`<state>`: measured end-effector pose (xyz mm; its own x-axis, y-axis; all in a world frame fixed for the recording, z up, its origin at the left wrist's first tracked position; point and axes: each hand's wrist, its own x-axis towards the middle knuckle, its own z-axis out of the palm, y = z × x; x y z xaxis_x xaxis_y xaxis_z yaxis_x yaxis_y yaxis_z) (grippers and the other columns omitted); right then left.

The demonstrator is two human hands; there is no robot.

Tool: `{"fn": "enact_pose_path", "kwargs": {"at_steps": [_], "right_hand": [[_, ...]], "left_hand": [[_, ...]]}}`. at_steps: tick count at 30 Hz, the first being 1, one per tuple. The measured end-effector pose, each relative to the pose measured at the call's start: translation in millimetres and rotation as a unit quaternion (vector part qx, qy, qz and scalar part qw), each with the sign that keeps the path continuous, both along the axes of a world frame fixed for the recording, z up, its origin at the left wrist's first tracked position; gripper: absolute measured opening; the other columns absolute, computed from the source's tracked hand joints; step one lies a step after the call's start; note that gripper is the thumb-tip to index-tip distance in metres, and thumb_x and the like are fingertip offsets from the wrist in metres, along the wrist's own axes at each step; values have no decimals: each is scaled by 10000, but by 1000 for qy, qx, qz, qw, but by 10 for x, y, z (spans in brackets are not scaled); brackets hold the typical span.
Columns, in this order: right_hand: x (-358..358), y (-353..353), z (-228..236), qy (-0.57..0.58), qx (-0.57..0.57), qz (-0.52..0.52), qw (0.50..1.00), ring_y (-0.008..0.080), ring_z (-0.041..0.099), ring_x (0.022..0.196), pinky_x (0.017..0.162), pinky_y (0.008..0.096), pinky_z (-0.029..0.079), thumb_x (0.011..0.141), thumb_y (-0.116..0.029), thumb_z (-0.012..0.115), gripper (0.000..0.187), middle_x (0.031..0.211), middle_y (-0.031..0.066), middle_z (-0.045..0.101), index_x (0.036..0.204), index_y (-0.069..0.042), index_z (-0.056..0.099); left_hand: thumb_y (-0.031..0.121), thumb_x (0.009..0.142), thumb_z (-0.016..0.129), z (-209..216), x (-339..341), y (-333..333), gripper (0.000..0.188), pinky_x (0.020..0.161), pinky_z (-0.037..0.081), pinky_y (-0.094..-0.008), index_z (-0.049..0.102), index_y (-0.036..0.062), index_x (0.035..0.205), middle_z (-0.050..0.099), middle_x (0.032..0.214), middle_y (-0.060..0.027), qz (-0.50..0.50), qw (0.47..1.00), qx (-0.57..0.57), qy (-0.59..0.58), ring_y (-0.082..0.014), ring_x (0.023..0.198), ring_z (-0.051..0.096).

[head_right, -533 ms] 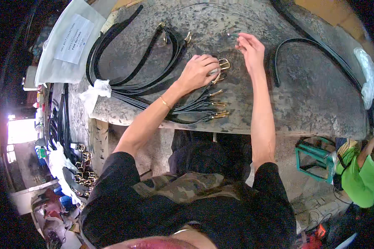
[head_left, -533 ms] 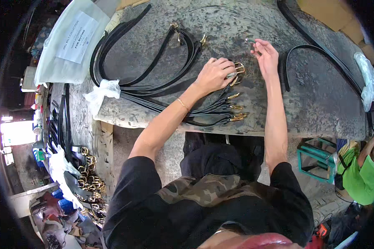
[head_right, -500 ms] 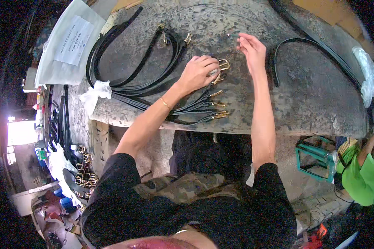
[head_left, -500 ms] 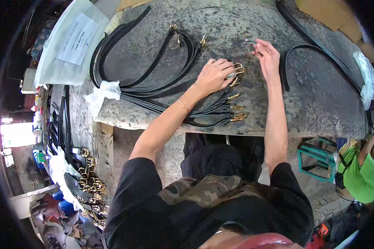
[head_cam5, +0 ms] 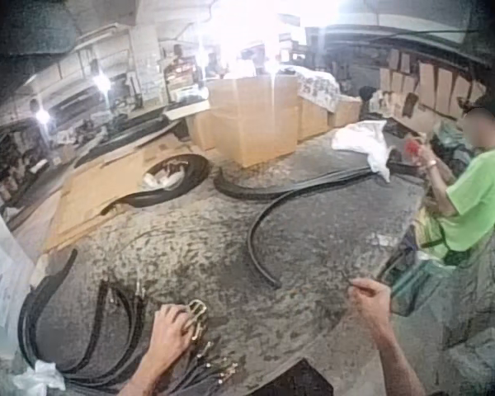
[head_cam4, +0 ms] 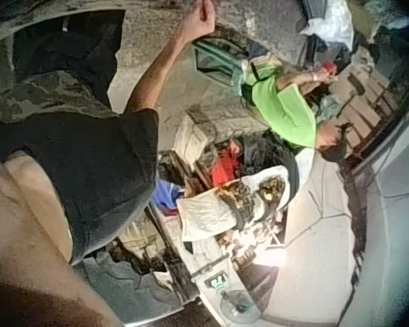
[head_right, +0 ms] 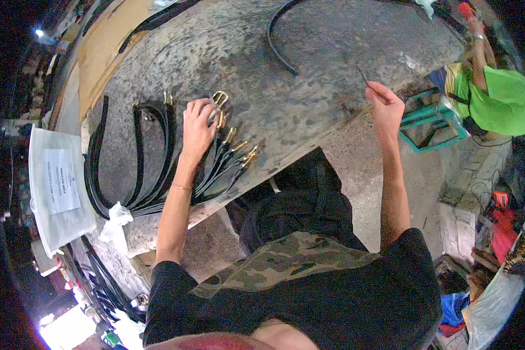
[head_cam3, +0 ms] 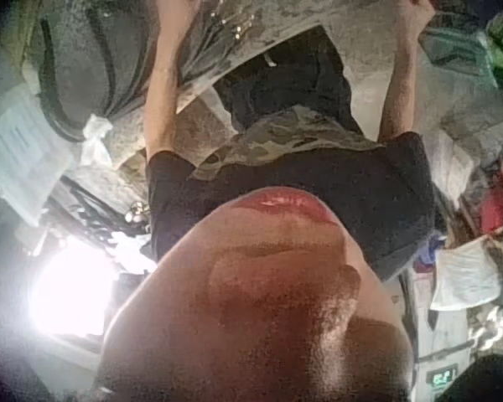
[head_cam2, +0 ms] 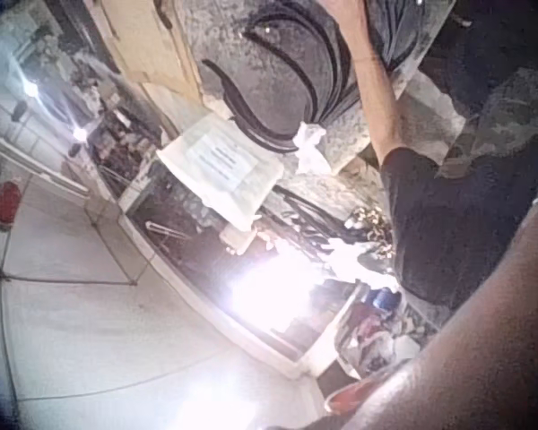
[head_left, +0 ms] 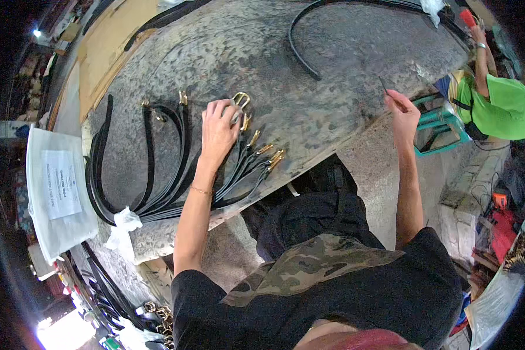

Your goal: Manually assemble and clean hardware on black leather straps.

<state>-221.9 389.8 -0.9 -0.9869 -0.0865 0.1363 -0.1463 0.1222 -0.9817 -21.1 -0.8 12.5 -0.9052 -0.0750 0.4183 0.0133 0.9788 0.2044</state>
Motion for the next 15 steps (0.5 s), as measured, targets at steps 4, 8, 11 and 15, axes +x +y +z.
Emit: {"fn": "enact_pose_path", "kwargs": {"at_steps": [4, 8, 11, 15], "right_hand": [[106, 302, -122, 63, -1, -50, 997, 69, 605, 848, 772, 206, 475, 860, -13, 710, 168, 937, 10, 691, 1023, 29, 711], [356, 133, -25, 102, 85, -122, 984, 105, 633, 840, 785, 235, 490, 857, 12, 689, 135, 925, 49, 709, 990, 10, 711], [383, 168, -187, 288, 258, -37, 922, 202, 649, 818, 740, 296, 504, 845, 29, 673, 103, 924, 91, 712, 942, 2, 696], [365, 166, 4, 303, 335, -9, 892, 278, 635, 893, 754, 358, 506, 836, 44, 647, 86, 916, 125, 680, 908, 6, 675]], "left_hand": [[86, 776, 706, -4, -37, 27, 242, 854, 419, -437, 645, 68, 1010, 581, 1103, -96, -20, 1000, 19, 3, -308, 1083, 520], [88, 777, 706, -21, 4, 18, 245, 855, 425, -439, 643, 69, 1013, 576, 1115, -99, -17, 999, 27, 16, -314, 1082, 516], [88, 769, 710, -29, 3, -4, 259, 861, 430, -437, 642, 75, 1019, 571, 1123, -101, -9, 1000, 25, 3, -314, 1081, 516], [83, 764, 708, -45, 8, 6, 275, 873, 435, -430, 638, 83, 1030, 569, 1128, -98, 0, 1000, 27, 3, -313, 1080, 516]]}}
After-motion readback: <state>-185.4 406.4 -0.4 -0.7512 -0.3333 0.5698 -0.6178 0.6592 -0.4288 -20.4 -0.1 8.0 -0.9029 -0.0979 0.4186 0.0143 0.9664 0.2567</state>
